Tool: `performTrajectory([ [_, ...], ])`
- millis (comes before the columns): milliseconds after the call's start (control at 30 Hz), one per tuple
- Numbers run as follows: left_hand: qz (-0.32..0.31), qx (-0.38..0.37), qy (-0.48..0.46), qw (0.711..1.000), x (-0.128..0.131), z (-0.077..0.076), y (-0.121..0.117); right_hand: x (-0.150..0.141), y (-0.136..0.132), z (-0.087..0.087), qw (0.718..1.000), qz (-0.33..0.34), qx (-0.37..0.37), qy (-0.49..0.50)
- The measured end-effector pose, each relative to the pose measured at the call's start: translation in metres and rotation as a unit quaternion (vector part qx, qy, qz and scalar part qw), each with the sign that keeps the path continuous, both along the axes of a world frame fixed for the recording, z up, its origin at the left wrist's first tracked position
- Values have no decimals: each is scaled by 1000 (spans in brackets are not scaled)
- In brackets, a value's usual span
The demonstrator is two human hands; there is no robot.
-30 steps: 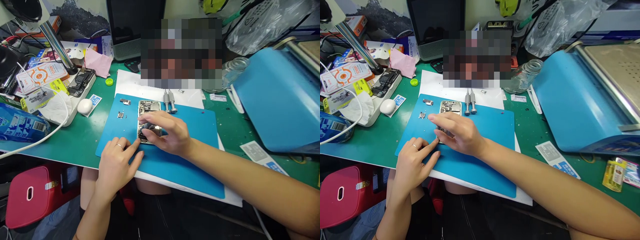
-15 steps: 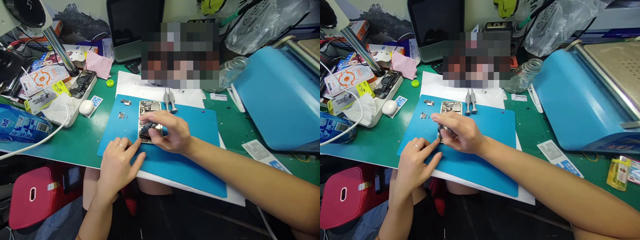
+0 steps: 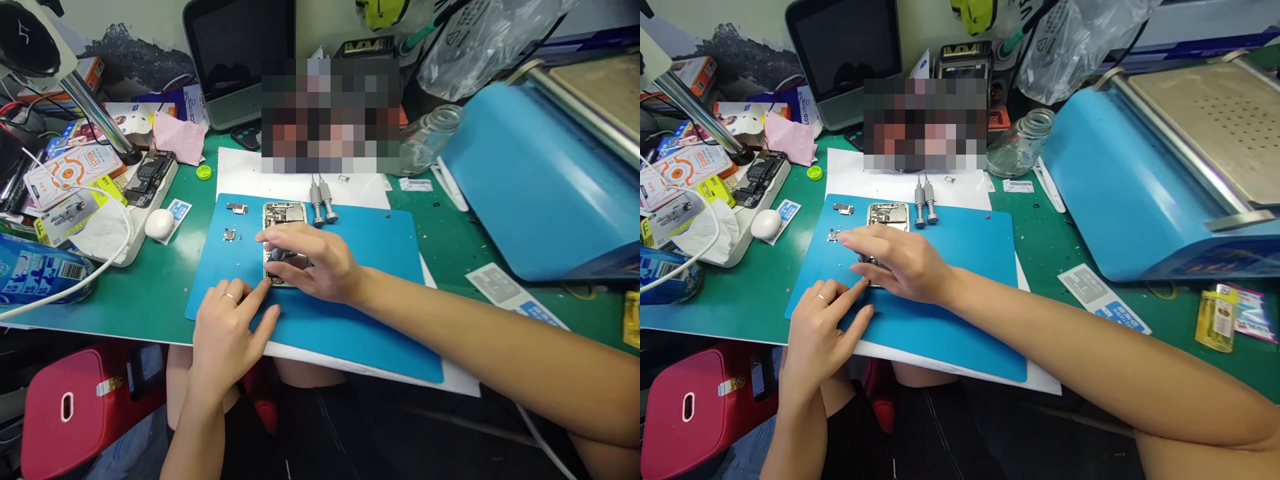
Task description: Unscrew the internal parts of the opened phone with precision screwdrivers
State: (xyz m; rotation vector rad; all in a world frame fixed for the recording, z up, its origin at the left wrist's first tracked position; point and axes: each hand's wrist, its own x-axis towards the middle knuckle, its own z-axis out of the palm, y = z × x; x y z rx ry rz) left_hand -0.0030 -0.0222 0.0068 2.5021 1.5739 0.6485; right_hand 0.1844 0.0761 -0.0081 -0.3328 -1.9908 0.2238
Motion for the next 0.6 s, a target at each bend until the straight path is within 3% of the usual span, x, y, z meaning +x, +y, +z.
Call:
performTrajectory([
  [600,2,3,6,1000,1,0,-1,0,3,0,1000,-3,-1,-1],
])
